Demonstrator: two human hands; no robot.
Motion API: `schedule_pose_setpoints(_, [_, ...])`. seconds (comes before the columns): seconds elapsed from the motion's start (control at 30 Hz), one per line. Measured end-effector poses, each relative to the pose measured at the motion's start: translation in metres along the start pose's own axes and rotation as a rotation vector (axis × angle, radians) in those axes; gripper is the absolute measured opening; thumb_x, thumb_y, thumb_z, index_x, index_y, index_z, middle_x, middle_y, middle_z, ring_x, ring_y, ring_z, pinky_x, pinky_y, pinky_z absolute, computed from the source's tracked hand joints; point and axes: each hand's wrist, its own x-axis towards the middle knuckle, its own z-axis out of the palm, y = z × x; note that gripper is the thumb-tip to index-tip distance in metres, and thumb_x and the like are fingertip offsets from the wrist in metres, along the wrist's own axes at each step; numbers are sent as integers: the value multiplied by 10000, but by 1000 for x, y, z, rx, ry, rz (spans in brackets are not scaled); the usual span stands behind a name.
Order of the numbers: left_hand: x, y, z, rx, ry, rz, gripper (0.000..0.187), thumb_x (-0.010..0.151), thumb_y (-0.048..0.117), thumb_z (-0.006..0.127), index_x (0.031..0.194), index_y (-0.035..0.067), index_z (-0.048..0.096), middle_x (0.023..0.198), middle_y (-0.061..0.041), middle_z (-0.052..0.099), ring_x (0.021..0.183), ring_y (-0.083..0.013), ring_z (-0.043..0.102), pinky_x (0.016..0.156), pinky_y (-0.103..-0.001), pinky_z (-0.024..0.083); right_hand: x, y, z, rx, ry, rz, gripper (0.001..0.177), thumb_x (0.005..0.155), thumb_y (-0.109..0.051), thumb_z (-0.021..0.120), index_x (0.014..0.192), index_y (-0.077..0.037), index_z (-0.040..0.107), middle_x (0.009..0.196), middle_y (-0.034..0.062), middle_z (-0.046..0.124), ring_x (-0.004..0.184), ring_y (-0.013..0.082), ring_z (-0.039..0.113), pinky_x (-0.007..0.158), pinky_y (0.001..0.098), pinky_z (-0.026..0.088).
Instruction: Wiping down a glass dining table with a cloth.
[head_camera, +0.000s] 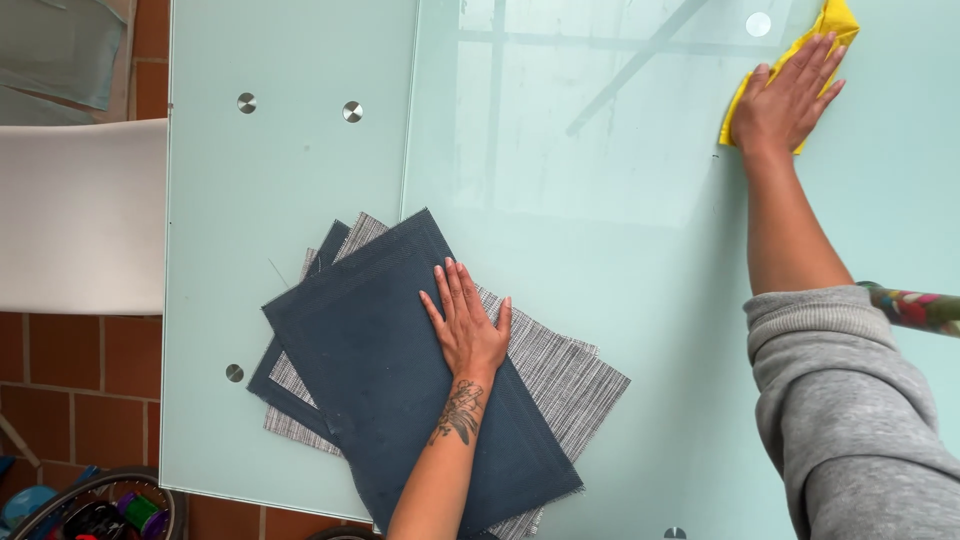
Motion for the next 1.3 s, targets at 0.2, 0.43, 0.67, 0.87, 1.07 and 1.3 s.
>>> schedule_pose_setpoints(0.2, [1,2,-1,6,32,12,906,1000,613,393,1617,-13,172,1714,-161,123,1590,-289,48,1265,-571,5,-135,-146,58,-9,-107,-619,765,1079,-416,419,1652,20,161,1739,165,125,1610,294,62,1290,491,49])
schedule_pose_setpoints(0.43, [-2,4,-1,17,5,-1,885,1006,588,381,1622,-15,180,1720,-158,122,1598,-279,44,1276,-557,2,-190,-112,50,-13,-188,-958,717,1062,-429,418,1644,-56,228,1726,94,194,1601,239,112,1292,492,71])
schedule_pose_setpoints(0.67, [0,-2,4,38,26,9,907,992,580,416,1623,-17,152,1719,-168,107,1594,-291,36,1269,-563,-18,-53,40,7,-21,-15,-113,713,1174,-371,373,1709,-13,67,1800,136,28,1659,291,-16,1321,533,-52])
schedule_pose_setpoints(0.87, [-1,2,-3,15,28,14,909,999,571,425,1629,-24,149,1723,-175,112,1601,-294,35,1273,-566,-23,-167,-55,39,-29,-46,-458,746,1120,-398,422,1678,3,134,1765,155,109,1635,292,47,1318,494,21])
schedule_pose_setpoints(1.07, [-1,3,-6,0,23,34,906,1010,555,442,1639,-33,160,1730,-181,115,1608,-302,35,1276,-567,-24,-294,-36,16,2,-171,-761,730,1066,-409,432,1649,-39,195,1736,112,190,1617,254,109,1312,460,86])
schedule_pose_setpoints(1.3, [-2,5,-6,-1,7,28,882,1040,553,424,1648,-23,148,1742,-177,95,1614,-302,26,1281,-565,-34,-381,194,-36,-3,-7,-116,770,1079,-417,424,1680,-27,142,1761,157,141,1634,324,75,1304,557,31])
